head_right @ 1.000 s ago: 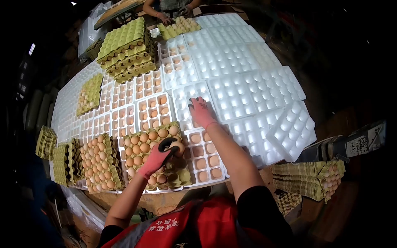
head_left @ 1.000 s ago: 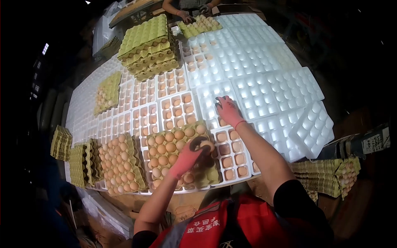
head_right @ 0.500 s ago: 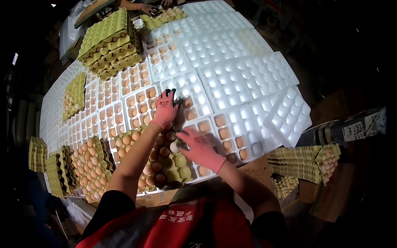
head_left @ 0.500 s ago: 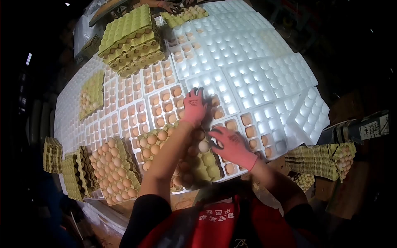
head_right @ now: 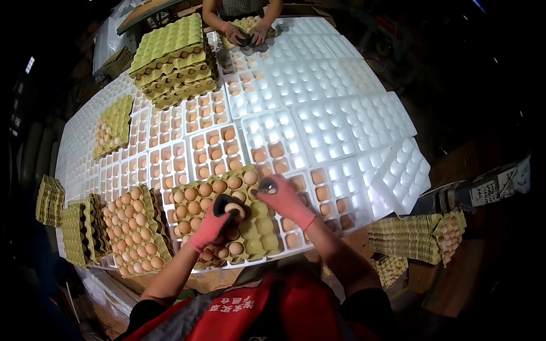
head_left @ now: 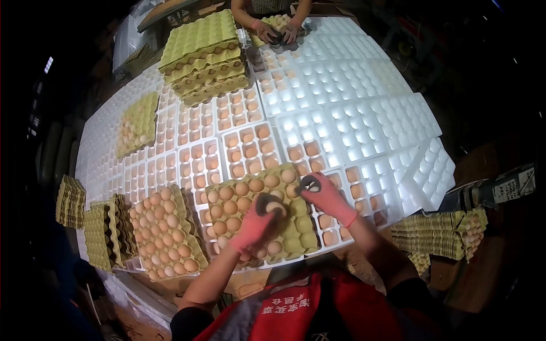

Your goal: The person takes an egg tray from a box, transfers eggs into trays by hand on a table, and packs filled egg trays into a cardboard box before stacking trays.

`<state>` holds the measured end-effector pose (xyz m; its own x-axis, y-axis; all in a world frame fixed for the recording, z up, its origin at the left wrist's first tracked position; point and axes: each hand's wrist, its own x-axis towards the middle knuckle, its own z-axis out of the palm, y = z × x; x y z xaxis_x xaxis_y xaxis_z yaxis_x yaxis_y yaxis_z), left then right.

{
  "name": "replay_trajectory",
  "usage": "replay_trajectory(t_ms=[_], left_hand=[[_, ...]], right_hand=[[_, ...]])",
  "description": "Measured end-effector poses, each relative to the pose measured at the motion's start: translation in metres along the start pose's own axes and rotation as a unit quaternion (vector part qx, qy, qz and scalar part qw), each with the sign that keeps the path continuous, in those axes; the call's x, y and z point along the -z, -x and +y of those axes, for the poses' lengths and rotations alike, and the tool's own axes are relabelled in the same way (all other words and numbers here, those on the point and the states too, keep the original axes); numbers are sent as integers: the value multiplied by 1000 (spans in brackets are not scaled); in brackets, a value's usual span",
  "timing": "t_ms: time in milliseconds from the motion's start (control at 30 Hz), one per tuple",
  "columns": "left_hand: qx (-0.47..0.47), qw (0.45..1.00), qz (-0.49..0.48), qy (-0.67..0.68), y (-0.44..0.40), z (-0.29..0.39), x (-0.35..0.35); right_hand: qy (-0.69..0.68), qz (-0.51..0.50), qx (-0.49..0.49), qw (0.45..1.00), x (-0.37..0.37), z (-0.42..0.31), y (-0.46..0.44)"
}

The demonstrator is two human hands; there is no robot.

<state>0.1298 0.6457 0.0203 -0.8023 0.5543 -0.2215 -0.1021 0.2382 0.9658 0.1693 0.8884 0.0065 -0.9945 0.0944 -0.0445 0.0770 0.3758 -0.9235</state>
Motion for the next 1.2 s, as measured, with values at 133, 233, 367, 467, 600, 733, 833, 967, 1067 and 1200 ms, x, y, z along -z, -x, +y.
replay_trajectory(t_ms=[133, 233, 367, 467, 600, 733, 833, 967, 1067, 1200], left_hand=[[-134, 947, 61, -284, -13, 39, 1], [-146, 870, -2, -471, -30, 19, -8], [-48, 877, -15, -477, -34, 25, -6], [16, 1000, 2, -19, -27, 18, 27], [-59, 971, 55, -225, -39, 20, 19], [-95, 781, 41, -616, -63, 29, -6], [-69, 730, 12, -680, -80, 36, -8], [-100, 894, 119, -421, -90, 48, 4], [154, 983, 81, 53, -131, 81, -23], [-143, 872, 197, -424, -212, 53, -86]], right_hand=[[486, -64, 126, 862, -34, -32, -7], [375, -84, 24, 923, -23, -20, -14], [141, -10, 20, 990, 9, -3, -18], [400, -181, 70, 896, -5, -22, -14], [393, -147, 116, 900, -11, -13, -14], [81, 18, -95, 992, 43, -4, -18], [262, 74, -45, 961, 84, 46, -45], [152, 136, -3, 979, 103, 44, -92], [234, 85, 131, 960, 90, 98, -125], [151, 135, 64, 977, 102, 81, -93]])
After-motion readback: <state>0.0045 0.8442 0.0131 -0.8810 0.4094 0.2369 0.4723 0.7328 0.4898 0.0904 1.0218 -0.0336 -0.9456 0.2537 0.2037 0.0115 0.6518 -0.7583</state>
